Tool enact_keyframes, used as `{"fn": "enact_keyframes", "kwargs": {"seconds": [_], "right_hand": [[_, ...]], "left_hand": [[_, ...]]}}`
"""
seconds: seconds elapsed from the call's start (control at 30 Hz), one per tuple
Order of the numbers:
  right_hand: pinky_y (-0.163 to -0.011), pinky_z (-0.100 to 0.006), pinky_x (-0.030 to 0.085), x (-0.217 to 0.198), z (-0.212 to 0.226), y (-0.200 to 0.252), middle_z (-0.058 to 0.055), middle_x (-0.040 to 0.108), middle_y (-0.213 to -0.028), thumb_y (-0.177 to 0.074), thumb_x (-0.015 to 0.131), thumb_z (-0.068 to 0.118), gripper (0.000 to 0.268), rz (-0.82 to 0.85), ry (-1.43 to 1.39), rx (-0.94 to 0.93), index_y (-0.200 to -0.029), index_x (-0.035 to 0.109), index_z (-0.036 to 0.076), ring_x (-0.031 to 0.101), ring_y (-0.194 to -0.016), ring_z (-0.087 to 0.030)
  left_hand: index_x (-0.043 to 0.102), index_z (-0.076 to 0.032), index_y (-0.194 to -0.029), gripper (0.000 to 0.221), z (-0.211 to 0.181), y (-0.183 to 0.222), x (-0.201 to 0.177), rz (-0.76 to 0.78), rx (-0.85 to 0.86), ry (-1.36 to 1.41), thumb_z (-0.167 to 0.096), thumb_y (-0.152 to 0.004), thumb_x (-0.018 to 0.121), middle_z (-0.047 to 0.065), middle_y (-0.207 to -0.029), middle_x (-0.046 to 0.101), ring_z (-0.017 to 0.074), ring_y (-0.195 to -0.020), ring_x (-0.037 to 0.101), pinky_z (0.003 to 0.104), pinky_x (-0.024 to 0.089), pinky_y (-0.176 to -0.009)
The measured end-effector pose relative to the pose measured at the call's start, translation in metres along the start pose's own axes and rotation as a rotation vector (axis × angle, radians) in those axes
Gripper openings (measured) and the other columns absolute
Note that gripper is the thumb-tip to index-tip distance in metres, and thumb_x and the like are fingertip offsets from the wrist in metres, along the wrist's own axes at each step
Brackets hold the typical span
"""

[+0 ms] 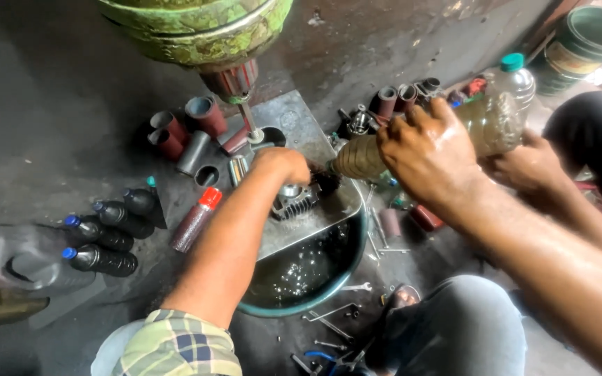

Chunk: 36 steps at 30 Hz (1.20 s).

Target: Manually operate a large vertical press or boring machine to work on a motorcycle engine cylinder block while using oil for lubrication.

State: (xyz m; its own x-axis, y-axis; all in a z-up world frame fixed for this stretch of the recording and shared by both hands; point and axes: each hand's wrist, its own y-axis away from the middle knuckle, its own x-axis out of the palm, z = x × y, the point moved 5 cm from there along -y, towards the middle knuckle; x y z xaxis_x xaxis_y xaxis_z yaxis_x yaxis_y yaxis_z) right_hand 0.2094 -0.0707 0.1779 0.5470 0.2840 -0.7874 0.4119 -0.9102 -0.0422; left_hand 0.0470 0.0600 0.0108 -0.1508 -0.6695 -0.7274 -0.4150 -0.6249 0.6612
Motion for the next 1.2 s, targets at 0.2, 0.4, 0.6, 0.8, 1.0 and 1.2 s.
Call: {"fn": "enact_keyframes", "kwargs": {"seconds": [0.2,0.4,0.6,0.8,1.0,1.2], "right_hand": [[-0.085,-0.039,0.049,0.033,0.014,0.002,-0.004,0.072,-0.1,-0.083,0.066,0.025,0.032,-0.093,-0.143,0.087,-0.113,0.072,0.013,0.067,-0.099,-0.021],[-0.089,-0.045,0.052,0.089,0.019,0.014,-0.012,0.073,-0.105,-0.069,0.086,0.029,0.053,-0.121,-0.598,0.448,-0.116,0.072,0.008,0.069,-0.103,-0.03],[-0.09,-0.045,0.054,0.139,0.019,0.029,-0.02,0.073,-0.115,-0.061,0.097,0.039,0.081,-0.072,-1.176,0.89,-0.128,0.068,0.003,0.07,-0.107,-0.035],[-0.089,-0.044,0.054,0.132,0.012,0.028,-0.018,0.074,-0.114,-0.063,0.097,0.036,0.077,-0.089,-1.167,0.937,-0.128,0.069,0.006,0.071,-0.106,-0.034],[-0.088,-0.045,0.054,0.131,0.012,0.026,-0.017,0.074,-0.114,-0.064,0.097,0.034,0.074,-0.114,-1.139,0.921,-0.126,0.069,0.006,0.071,-0.106,-0.033],[-0.089,-0.043,0.055,0.12,0.015,0.023,-0.016,0.074,-0.116,-0.064,0.096,0.033,0.075,-0.135,-1.185,0.896,-0.128,0.068,0.005,0.071,-0.107,-0.031]], "left_hand": [[0.078,-0.01,-0.112,0.04,0.007,0.006,0.007,-0.016,-0.021,-0.028,-0.037,-0.084,0.069,0.013,-0.109,0.074,0.0315,-0.104,0.072,0.047,0.057,-0.087],[0.08,-0.018,-0.109,0.026,0.02,0.027,0.007,-0.821,0.214,0.069,-0.025,-0.084,0.074,0.016,-0.119,0.061,0.0359,-0.099,0.067,0.047,0.055,-0.087],[0.08,-0.023,-0.112,0.032,0.058,0.022,0.044,-0.912,0.377,0.491,-0.008,-0.086,0.069,0.014,-0.129,0.058,0.0291,-0.098,0.07,0.039,0.057,-0.089],[0.062,-0.014,-0.127,0.054,0.042,0.052,0.036,-0.867,0.357,0.65,-0.016,-0.077,0.081,0.012,-0.117,0.075,0.0283,-0.1,0.073,0.041,0.058,-0.084],[0.058,-0.012,-0.129,0.058,0.033,0.044,0.047,-0.825,0.203,0.347,-0.021,-0.079,0.086,0.015,-0.113,0.075,0.0349,-0.103,0.073,0.046,0.058,-0.085],[0.068,-0.02,-0.123,0.059,0.026,0.047,0.047,-0.868,0.087,0.216,-0.032,-0.069,0.089,0.013,-0.125,0.071,0.0313,-0.138,0.049,0.047,0.033,-0.115]]}}
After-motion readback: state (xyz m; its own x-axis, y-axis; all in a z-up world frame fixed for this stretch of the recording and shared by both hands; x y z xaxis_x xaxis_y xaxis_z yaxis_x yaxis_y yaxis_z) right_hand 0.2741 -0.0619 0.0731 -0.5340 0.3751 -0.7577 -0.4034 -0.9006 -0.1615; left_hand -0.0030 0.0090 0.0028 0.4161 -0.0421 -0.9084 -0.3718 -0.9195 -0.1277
